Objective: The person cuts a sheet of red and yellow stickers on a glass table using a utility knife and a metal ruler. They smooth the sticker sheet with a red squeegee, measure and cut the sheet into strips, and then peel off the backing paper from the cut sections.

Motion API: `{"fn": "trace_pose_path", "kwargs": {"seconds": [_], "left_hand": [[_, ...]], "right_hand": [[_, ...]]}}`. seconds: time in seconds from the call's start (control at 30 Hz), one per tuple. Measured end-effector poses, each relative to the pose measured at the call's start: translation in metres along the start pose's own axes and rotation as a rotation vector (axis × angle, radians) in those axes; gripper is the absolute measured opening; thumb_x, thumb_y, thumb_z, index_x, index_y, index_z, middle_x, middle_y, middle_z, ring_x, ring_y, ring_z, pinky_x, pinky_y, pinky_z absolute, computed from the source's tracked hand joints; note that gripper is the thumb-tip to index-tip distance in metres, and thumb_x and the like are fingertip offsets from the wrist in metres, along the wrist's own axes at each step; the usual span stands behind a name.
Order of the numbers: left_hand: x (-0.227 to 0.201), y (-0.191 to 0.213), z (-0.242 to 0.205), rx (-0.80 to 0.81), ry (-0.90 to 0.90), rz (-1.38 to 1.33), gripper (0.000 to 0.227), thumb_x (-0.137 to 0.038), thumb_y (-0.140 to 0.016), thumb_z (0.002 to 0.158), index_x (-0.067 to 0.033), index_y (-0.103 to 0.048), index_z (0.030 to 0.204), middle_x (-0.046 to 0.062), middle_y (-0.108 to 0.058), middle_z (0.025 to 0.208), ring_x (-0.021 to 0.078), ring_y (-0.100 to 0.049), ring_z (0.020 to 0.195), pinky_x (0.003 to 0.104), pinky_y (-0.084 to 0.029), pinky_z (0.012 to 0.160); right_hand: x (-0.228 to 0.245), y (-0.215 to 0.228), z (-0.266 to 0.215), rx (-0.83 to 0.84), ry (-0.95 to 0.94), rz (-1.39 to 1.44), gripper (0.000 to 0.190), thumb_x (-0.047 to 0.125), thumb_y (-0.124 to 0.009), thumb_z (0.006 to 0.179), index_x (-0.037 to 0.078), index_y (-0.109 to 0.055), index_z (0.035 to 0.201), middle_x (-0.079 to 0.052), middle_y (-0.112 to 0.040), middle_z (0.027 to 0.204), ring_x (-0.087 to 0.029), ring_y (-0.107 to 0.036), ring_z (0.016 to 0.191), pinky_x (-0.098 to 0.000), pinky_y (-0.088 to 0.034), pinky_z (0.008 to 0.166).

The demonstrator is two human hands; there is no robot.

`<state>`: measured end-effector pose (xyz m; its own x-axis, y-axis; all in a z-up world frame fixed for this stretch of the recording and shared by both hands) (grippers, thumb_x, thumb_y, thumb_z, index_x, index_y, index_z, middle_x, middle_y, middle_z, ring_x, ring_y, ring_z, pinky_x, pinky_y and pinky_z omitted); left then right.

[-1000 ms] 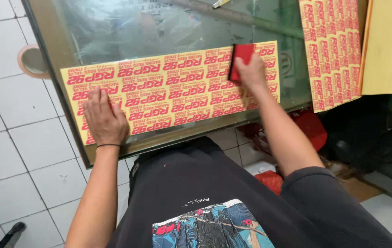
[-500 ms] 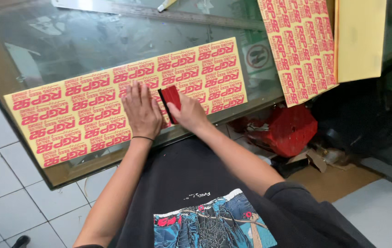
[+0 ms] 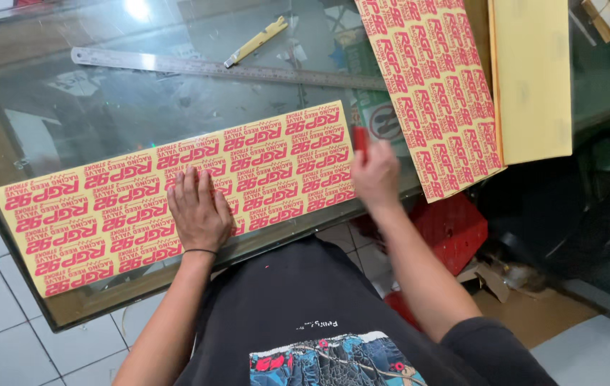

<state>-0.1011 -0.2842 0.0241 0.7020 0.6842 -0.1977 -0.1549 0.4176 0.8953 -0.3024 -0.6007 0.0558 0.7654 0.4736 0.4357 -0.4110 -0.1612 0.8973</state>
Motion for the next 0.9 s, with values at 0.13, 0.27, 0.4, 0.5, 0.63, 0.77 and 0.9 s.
{"fn": "trace_pose_path", "kwargs": {"seconds": [0.13,0.27,0.4,0.5,0.63,0.77,0.9], "left_hand": [[0.0,-0.001,-0.003,0.019,-0.011,-0.033,0.048,-0.032,-0.054,0.102,-0.0095,-0.061,0.144,0.017,-0.053,0.153,0.0368,-0.047,0.144,0.052,-0.028,0.119],[-0.002,0.007,-0.002,0.022,-0.007,-0.038,0.047,-0.031,-0.053,0.104,-0.0096,-0.061,0.144,0.017,-0.054,0.153,0.0365,-0.047,0.145,0.051,-0.028,0.12],[0.001,0.0,-0.006,0.009,0.027,-0.058,0.046,-0.034,-0.054,0.103,-0.0109,-0.063,0.142,0.015,-0.053,0.154,0.0344,-0.046,0.146,0.05,-0.027,0.121],[0.006,0.0,-0.006,-0.009,0.046,-0.074,0.046,-0.034,-0.055,0.103,-0.0113,-0.064,0.141,0.014,-0.054,0.154,0.0337,-0.046,0.146,0.049,-0.029,0.121],[0.025,0.002,0.003,-0.027,0.022,-0.1,0.041,-0.037,-0.059,0.1,-0.0145,-0.066,0.134,0.01,-0.058,0.143,0.0312,-0.055,0.133,0.045,-0.04,0.109],[0.084,0.009,0.006,-0.023,0.09,-0.02,0.028,-0.041,-0.062,0.097,-0.0253,-0.071,0.119,-0.001,-0.06,0.115,0.0247,-0.062,0.102,0.042,-0.048,0.081],[0.177,0.037,-0.001,0.022,0.168,0.073,0.024,-0.043,-0.064,0.097,-0.029,-0.071,0.116,-0.004,-0.055,0.11,0.0235,-0.059,0.096,0.041,-0.047,0.075]], "right_hand": [[0.111,-0.067,-0.058,0.062,0.72,0.11,0.042,0.008,-0.057,0.088,0.008,-0.068,0.129,-0.012,-0.058,0.111,-0.034,-0.059,0.101,-0.0407,-0.047,0.077],[0.134,-0.029,-0.033,0.08,0.768,0.035,0.036,0.012,-0.065,0.096,0.003,-0.069,0.13,-0.016,-0.065,0.121,-0.037,-0.062,0.106,-0.0467,-0.05,0.08],[0.046,-0.056,0.045,-0.002,0.714,-0.158,0.05,0.012,-0.065,0.081,0.005,-0.067,0.131,-0.011,-0.063,0.126,-0.036,-0.059,0.101,-0.0474,-0.051,0.08],[0.038,-0.049,0.077,0.016,0.65,-0.137,0.045,0.016,-0.065,0.085,0.007,-0.072,0.128,-0.006,-0.066,0.115,-0.032,-0.063,0.096,-0.0419,-0.052,0.082],[0.051,-0.039,0.072,-0.042,0.444,0.245,0.018,0.016,-0.066,0.092,0.005,-0.071,0.107,-0.011,-0.064,0.093,-0.036,-0.067,0.088,-0.042,-0.053,0.078],[0.052,-0.059,0.027,0.188,-0.13,0.367,0.019,0.026,-0.067,0.084,0.01,-0.068,0.095,-0.013,-0.07,0.084,-0.039,-0.071,0.087,-0.0502,-0.052,0.079],[0.059,-0.083,0.02,0.182,-0.151,0.335,0.027,0.03,-0.074,0.085,0.008,-0.07,0.099,-0.017,-0.071,0.087,-0.041,-0.072,0.091,-0.0507,-0.053,0.076]]}}
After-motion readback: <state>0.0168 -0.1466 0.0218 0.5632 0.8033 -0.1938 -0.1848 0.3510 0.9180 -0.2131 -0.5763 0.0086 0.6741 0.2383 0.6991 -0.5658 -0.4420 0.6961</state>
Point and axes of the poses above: each hand's wrist, its own z-axis towards the middle knuckle, its own y-axis out of the back of the hand, x = y × z, the point moved 6 cm from there along z, towards the middle knuckle
